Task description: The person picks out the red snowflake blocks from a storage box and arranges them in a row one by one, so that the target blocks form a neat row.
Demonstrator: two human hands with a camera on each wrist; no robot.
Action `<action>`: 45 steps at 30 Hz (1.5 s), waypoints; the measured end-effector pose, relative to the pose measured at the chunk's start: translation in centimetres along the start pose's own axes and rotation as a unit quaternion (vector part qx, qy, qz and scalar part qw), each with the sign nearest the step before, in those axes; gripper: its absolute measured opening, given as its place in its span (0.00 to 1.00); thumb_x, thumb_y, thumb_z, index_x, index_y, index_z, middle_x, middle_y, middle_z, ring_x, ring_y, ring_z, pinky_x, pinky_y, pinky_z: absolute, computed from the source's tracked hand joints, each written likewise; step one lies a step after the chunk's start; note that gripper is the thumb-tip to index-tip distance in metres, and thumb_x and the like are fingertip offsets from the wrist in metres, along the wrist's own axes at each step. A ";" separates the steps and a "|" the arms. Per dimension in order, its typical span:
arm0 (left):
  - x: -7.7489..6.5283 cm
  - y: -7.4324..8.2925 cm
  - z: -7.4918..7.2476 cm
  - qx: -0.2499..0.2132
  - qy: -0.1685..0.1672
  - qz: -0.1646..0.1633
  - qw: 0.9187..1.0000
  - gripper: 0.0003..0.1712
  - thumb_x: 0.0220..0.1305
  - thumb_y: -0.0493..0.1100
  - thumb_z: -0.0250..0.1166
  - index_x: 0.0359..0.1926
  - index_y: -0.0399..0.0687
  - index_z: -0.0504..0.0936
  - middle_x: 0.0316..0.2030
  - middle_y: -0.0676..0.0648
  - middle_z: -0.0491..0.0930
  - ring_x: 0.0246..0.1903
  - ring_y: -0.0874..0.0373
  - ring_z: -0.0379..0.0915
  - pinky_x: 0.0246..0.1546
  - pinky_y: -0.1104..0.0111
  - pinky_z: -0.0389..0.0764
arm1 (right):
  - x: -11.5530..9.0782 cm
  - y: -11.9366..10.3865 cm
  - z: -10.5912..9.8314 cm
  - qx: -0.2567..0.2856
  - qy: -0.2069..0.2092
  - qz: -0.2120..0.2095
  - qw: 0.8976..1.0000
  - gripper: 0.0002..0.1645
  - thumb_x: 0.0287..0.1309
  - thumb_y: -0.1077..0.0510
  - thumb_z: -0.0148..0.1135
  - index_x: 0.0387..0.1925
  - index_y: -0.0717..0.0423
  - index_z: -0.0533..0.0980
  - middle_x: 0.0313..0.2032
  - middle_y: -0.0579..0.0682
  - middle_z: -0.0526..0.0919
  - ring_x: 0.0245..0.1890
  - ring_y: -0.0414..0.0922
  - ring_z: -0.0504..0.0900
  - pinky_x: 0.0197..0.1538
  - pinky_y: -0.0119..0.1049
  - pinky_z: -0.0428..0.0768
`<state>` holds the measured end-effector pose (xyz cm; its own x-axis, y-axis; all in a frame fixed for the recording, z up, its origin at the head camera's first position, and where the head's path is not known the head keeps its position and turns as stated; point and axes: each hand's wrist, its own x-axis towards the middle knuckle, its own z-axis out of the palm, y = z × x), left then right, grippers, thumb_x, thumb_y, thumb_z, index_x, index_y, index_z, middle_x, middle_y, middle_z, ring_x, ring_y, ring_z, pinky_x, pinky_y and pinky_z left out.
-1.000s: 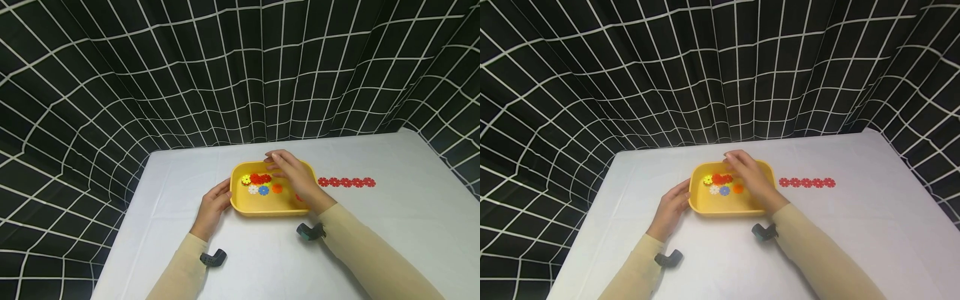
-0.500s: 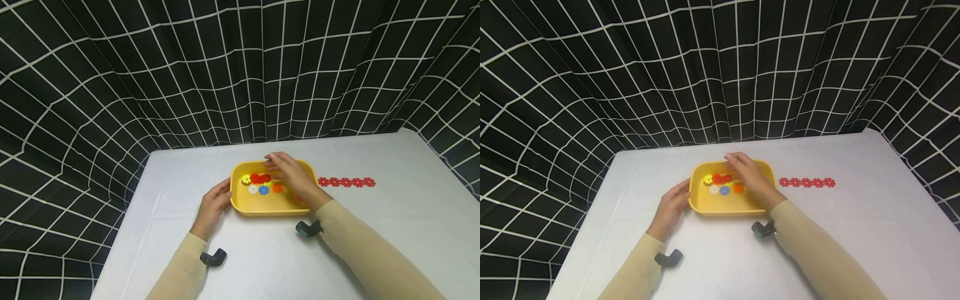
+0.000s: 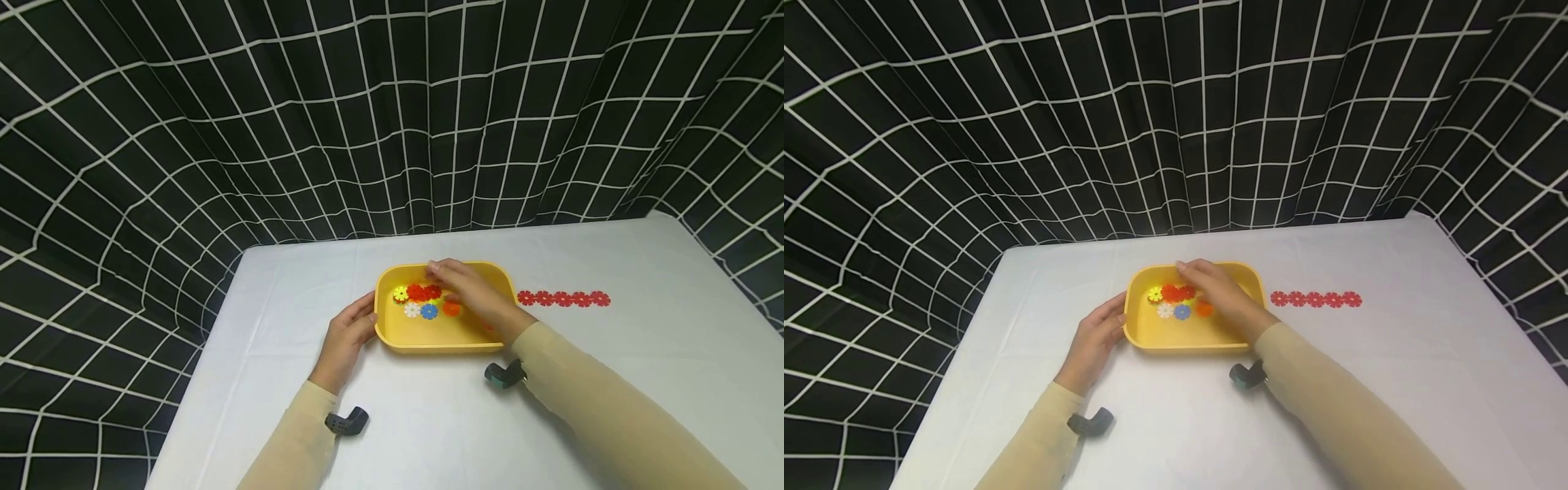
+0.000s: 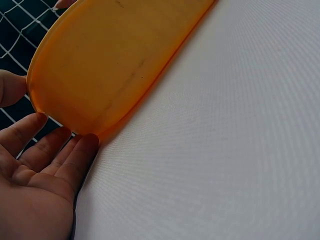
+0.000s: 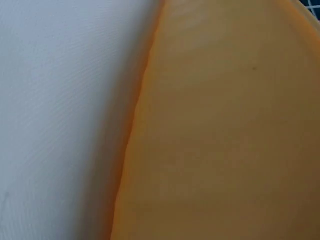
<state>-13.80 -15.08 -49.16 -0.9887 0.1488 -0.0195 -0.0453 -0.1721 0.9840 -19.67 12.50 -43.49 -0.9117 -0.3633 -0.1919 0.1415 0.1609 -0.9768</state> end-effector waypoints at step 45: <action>-0.1 0.2 0.1 -0.002 0.006 -0.007 1.000 0.28 0.80 0.35 0.61 0.77 0.41 0.76 0.73 0.42 0.75 0.71 0.47 0.74 0.65 0.59 0.82 | 0.7 0.7 1.3 -0.252 0.102 -0.012 0.962 0.12 0.74 0.69 0.66 0.55 0.60 0.80 0.47 0.55 0.83 0.51 0.55 0.79 0.63 0.47 0.83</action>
<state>-13.67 -15.04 -49.00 -0.9895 0.1404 -0.0349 -0.0595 -0.1745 0.9829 -19.74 11.11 -44.44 -0.9766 -0.1923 -0.0967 -0.0386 0.5987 -0.8001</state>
